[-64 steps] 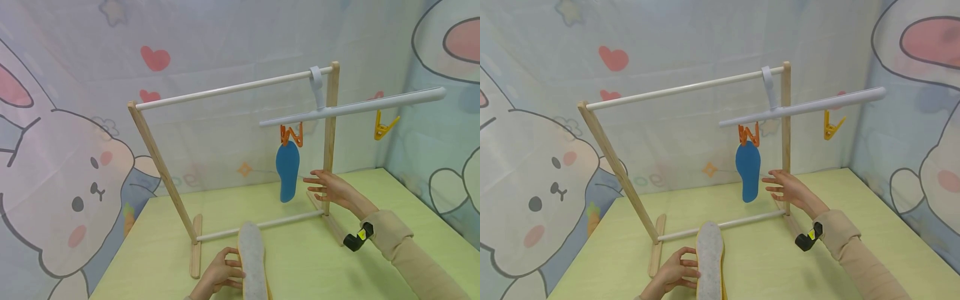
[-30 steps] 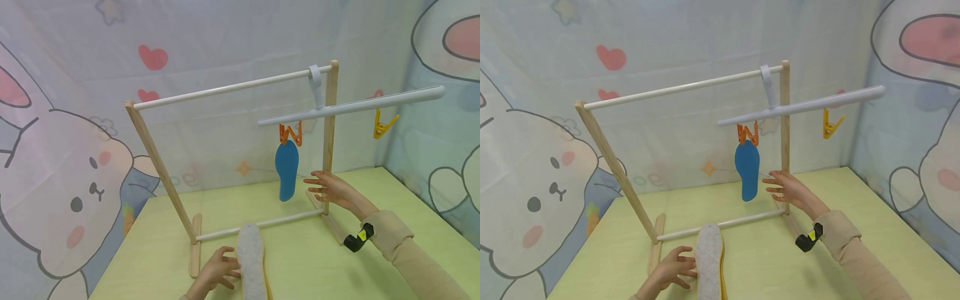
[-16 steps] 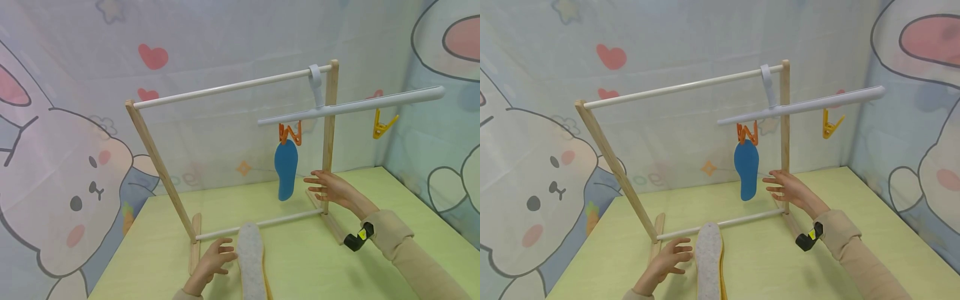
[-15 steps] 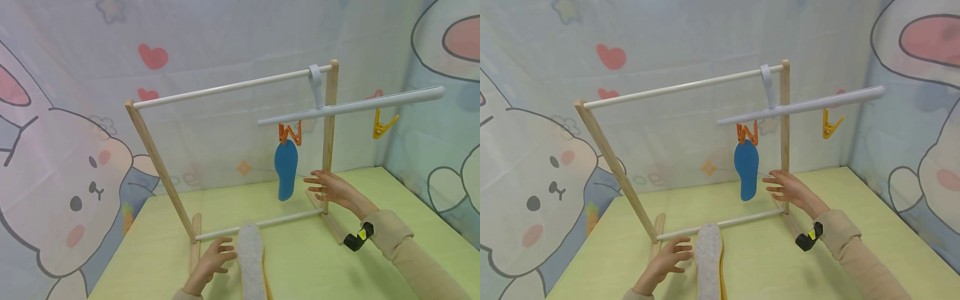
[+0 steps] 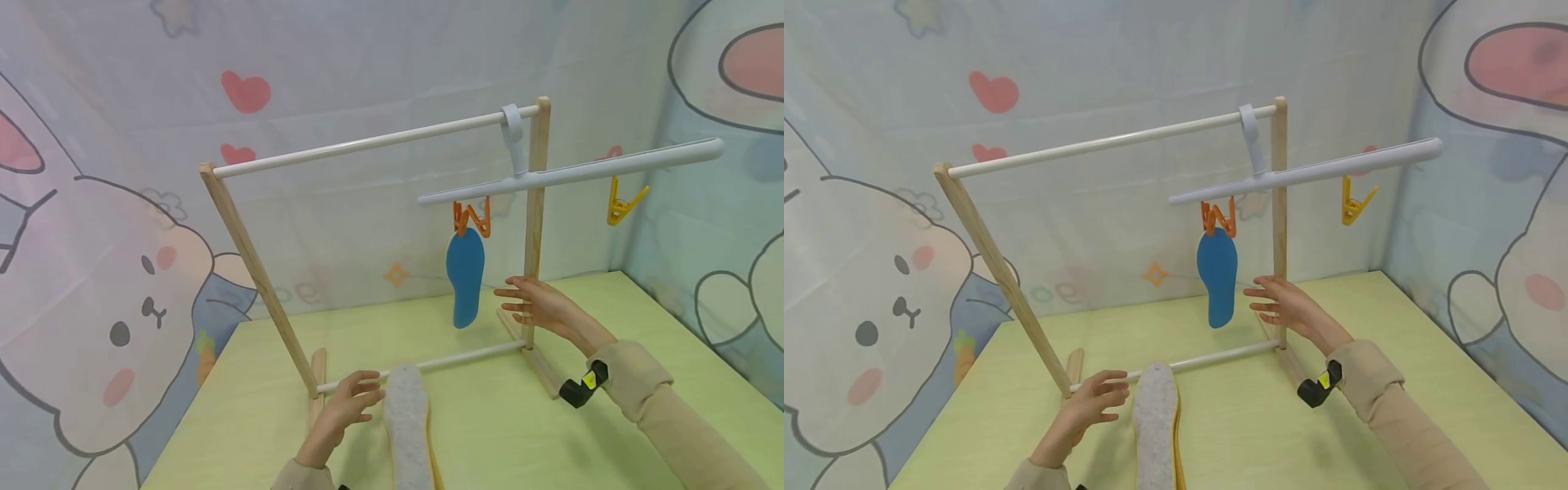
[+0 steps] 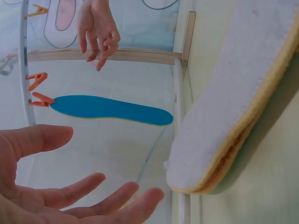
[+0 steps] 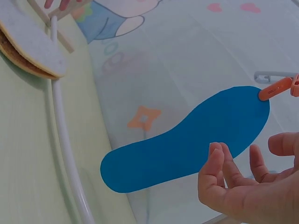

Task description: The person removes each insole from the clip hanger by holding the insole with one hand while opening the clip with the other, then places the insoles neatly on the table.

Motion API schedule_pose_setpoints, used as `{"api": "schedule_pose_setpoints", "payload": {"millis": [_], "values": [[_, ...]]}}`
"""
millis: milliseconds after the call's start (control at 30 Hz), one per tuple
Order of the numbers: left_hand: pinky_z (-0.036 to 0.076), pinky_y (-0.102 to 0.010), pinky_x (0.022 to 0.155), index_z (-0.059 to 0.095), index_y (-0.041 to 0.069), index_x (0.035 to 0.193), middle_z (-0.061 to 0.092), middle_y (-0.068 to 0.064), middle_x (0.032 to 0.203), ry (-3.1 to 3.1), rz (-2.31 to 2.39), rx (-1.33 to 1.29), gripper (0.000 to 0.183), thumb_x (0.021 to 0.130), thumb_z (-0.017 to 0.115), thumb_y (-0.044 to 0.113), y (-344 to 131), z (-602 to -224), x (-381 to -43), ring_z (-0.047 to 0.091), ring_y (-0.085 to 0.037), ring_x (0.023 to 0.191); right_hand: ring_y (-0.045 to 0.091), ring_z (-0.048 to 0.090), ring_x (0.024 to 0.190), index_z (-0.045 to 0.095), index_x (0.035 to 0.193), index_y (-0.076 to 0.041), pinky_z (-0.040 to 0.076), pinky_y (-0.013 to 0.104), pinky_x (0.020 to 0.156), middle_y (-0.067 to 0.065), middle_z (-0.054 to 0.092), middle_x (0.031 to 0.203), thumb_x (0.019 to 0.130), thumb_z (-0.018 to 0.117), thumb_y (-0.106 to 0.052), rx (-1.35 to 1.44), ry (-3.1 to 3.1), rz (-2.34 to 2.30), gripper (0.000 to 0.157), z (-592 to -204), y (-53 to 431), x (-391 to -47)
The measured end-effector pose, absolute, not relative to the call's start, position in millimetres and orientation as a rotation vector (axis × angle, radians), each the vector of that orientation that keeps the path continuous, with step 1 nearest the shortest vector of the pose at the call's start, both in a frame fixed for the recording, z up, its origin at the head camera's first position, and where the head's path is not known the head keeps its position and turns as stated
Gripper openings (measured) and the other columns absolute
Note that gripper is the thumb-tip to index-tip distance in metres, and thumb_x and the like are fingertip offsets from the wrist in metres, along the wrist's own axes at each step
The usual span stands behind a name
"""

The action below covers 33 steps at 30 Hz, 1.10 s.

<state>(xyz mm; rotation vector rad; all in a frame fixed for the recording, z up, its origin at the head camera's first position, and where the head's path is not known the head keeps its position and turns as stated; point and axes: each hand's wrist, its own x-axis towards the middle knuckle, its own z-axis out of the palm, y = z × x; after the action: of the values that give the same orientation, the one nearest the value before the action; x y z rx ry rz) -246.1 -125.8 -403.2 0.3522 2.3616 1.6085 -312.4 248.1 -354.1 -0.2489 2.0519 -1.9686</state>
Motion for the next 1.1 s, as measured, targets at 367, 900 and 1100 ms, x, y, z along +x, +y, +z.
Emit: {"api": "schedule_pose_setpoints", "payload": {"millis": [367, 900, 1100], "values": [[0.051, -0.049, 0.081, 0.042, -0.004, 0.127, 0.044, -0.032, 0.126, 2.346, 1.689, 0.334, 0.044, 0.094, 0.046, 0.025, -116, -389, -251, 0.048, -0.048, 0.111, 0.034, 0.026, 0.132, 0.019, 0.135, -0.012, 0.036, 0.024, 0.092, 0.019, 0.015, 0.149, 0.096, 0.033, -0.040, -0.246, 2.017, -2.008, 0.050, -349, 245, -312], [0.049, -0.045, 0.088, 0.041, 0.001, 0.130, 0.042, -0.026, 0.133, 2.308, 1.812, 0.366, 0.043, 0.096, 0.041, 0.027, -102, -375, -265, 0.047, -0.043, 0.117, 0.038, 0.011, 0.137, 0.000, 0.145, -0.008, 0.013, 0.053, 0.112, 0.016, 0.004, 0.152, 0.098, 0.030, -0.036, -0.371, 2.018, -2.029, 0.062, -342, 242, -318], [0.048, -0.046, 0.090, 0.042, 0.002, 0.129, 0.043, -0.023, 0.133, 2.282, 1.839, 0.385, 0.043, 0.095, 0.042, 0.028, -96, -372, -270, 0.046, -0.042, 0.118, 0.038, 0.012, 0.137, 0.001, 0.145, -0.008, 0.016, 0.053, 0.111, 0.016, 0.005, 0.151, 0.099, 0.029, -0.034, -0.380, 2.070, -2.021, 0.059, -335, 238, -321]]}}
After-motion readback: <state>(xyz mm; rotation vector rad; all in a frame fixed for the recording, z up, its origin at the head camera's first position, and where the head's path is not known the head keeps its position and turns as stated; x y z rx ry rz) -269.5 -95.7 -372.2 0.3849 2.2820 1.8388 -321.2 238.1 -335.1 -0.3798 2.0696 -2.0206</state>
